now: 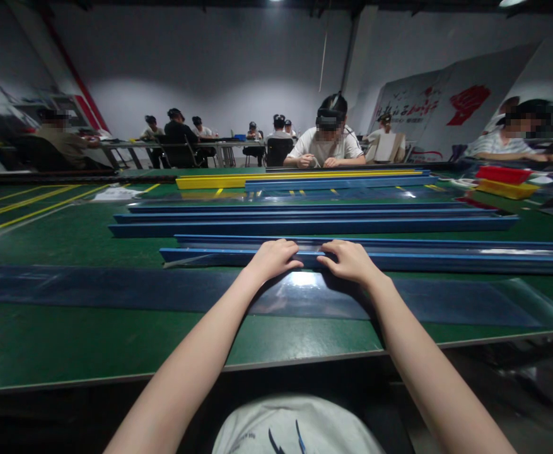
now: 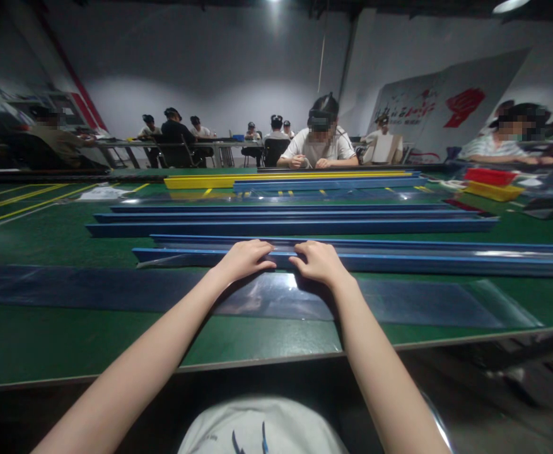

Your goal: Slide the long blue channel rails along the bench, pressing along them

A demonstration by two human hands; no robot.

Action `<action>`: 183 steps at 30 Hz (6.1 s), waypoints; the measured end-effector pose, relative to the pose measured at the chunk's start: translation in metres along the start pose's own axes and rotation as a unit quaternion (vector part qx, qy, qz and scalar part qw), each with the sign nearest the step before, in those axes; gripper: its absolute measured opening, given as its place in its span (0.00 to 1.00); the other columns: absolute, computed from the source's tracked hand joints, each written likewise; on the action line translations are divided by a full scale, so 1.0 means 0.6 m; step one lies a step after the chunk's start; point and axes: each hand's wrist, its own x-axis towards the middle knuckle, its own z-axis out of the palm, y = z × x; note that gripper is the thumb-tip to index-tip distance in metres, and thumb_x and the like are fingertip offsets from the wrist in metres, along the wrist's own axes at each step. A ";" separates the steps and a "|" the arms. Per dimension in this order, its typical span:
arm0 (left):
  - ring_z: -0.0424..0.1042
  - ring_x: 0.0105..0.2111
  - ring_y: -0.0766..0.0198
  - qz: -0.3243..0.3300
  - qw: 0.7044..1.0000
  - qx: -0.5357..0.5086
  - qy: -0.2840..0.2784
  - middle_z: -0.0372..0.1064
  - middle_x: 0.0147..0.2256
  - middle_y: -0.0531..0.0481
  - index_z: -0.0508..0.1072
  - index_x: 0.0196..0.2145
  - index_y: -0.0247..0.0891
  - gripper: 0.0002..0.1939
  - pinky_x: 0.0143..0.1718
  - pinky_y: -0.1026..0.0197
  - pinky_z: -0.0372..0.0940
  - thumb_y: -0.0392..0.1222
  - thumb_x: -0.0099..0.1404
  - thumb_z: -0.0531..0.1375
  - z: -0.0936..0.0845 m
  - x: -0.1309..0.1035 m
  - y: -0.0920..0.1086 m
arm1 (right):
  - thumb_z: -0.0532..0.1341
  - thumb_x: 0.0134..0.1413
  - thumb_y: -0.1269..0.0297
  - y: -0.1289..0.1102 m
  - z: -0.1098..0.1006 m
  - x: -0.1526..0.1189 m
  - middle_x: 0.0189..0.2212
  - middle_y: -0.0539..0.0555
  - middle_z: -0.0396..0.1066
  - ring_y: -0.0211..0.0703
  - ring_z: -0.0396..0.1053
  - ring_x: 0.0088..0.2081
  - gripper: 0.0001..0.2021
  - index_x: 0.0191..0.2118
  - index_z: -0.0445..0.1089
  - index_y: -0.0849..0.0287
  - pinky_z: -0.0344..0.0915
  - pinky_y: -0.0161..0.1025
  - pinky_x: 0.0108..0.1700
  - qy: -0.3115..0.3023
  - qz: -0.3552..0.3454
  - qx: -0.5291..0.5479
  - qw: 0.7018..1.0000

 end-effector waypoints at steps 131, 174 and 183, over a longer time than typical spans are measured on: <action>0.72 0.31 0.53 -0.190 0.978 0.084 -0.005 0.73 0.27 0.39 0.75 0.28 0.35 0.32 0.30 0.60 0.58 0.68 0.50 0.52 -0.019 0.001 0.017 | 0.50 0.55 0.57 -0.016 0.001 0.005 0.45 0.55 0.69 0.43 0.62 0.48 0.19 0.48 0.67 0.57 0.60 0.36 0.43 -0.010 -0.026 0.012 1.000; 0.72 0.34 0.53 -0.193 0.978 0.069 -0.032 0.72 0.29 0.41 0.74 0.33 0.35 0.26 0.30 0.60 0.59 0.62 0.54 0.54 -0.027 0.002 0.035 | 0.49 0.56 0.57 -0.015 0.004 0.004 0.45 0.54 0.69 0.43 0.63 0.47 0.19 0.47 0.67 0.57 0.61 0.37 0.41 0.008 -0.040 0.010 0.999; 0.71 0.33 0.56 -0.166 0.983 0.073 -0.022 0.72 0.30 0.44 0.72 0.31 0.36 0.25 0.28 0.62 0.56 0.63 0.55 0.54 -0.021 0.002 0.029 | 0.49 0.56 0.57 -0.011 0.007 0.006 0.44 0.54 0.69 0.43 0.62 0.47 0.17 0.46 0.68 0.57 0.60 0.36 0.40 0.007 -0.046 0.014 0.999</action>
